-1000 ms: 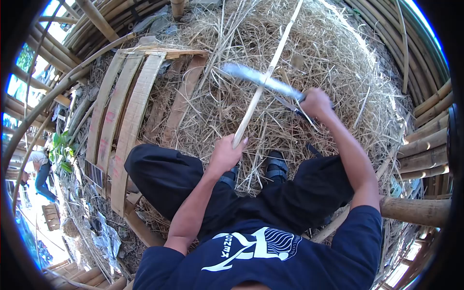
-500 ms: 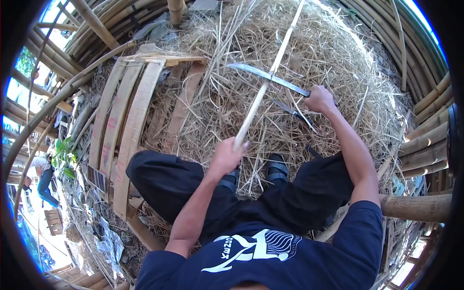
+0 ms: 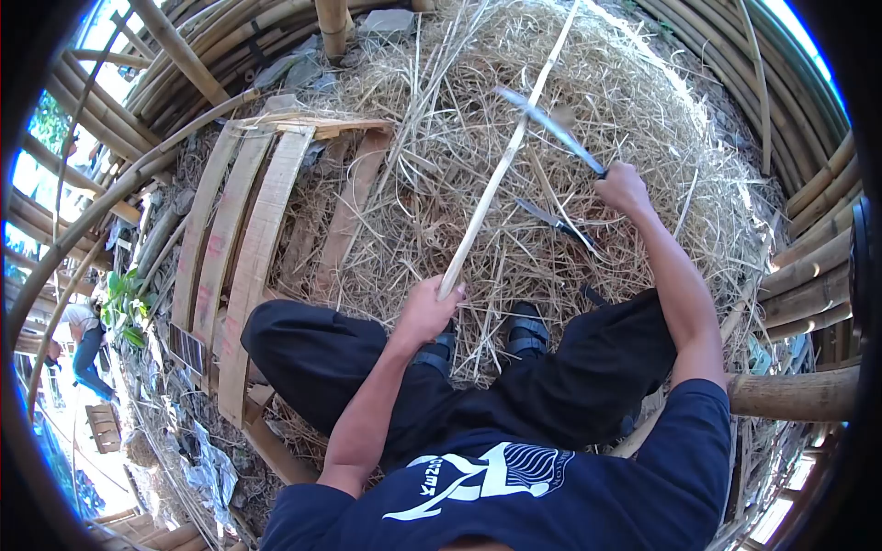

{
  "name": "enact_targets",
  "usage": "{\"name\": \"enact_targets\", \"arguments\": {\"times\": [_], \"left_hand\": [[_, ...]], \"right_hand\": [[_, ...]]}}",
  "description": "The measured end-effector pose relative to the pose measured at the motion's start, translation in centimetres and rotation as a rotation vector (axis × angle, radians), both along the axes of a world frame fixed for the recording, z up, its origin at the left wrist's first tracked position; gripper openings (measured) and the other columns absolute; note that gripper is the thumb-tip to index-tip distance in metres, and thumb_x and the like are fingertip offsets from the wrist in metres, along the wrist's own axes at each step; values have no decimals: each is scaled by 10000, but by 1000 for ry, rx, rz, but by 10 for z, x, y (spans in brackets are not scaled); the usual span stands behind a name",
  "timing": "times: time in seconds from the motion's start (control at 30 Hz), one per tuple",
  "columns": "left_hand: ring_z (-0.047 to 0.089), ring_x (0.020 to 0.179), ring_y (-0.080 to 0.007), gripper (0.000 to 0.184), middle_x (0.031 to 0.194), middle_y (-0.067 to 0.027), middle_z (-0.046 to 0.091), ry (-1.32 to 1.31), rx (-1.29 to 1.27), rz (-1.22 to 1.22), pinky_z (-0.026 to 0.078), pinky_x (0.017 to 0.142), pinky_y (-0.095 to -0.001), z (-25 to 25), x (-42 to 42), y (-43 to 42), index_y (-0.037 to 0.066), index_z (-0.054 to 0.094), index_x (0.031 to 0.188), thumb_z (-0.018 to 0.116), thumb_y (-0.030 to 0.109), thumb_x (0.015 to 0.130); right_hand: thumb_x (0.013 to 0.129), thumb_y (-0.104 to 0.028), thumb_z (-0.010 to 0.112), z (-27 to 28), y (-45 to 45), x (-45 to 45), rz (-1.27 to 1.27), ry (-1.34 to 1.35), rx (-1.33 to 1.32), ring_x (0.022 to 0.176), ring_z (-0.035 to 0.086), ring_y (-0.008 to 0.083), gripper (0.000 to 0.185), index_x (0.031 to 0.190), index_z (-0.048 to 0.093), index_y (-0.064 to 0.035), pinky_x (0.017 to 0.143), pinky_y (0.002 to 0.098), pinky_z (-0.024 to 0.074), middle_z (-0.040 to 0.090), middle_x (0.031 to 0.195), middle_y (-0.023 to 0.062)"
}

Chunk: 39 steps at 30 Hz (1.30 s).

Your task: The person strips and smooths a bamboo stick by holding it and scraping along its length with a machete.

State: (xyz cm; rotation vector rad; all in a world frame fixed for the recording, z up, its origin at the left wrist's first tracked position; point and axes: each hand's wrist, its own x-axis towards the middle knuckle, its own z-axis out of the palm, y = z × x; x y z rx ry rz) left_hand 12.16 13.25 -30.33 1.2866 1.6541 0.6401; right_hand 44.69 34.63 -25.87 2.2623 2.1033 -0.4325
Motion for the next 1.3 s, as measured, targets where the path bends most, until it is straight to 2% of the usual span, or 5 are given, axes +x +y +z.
{"name": "enact_targets", "arguments": {"times": [0.17,0.37,0.63,1.0,1.3], "left_hand": [[556,516,-151,280,601,-58,567,54,-29,-9,429,508,-332,4,4,5,0,631,885,649,279,879],[519,432,-81,195,608,-17,559,-615,-223,76,454,396,-244,12,4,16,-17,621,903,716,139,834],[537,454,-85,344,625,-26,568,-426,-266,45,481,429,-239,7,8,11,-8,594,1127,676,224,887],[674,798,-355,301,831,-202,688,124,69,148,511,731,-417,-8,15,15,12,698,958,678,254,780],[652,640,-381,233,675,-234,636,61,124,165,505,603,-421,-9,18,17,-47,660,855,631,170,775]], "right_hand": [[716,-191,593,1,-17,1,-11,101,147,807,669,383,278,829,674,50,788,445,528,672,812,250],[691,-185,594,20,-67,-61,328,103,-119,746,674,354,263,840,698,5,770,427,544,669,771,226],[658,-184,593,4,-95,-72,448,88,-104,759,658,393,267,814,695,8,777,459,537,658,760,242],[660,-194,614,3,-134,-96,474,43,-218,794,655,405,263,814,689,6,785,462,530,663,811,254],[654,-179,610,-5,-107,-86,448,-8,-127,696,659,373,216,792,730,-65,749,441,540,659,703,212]]}}
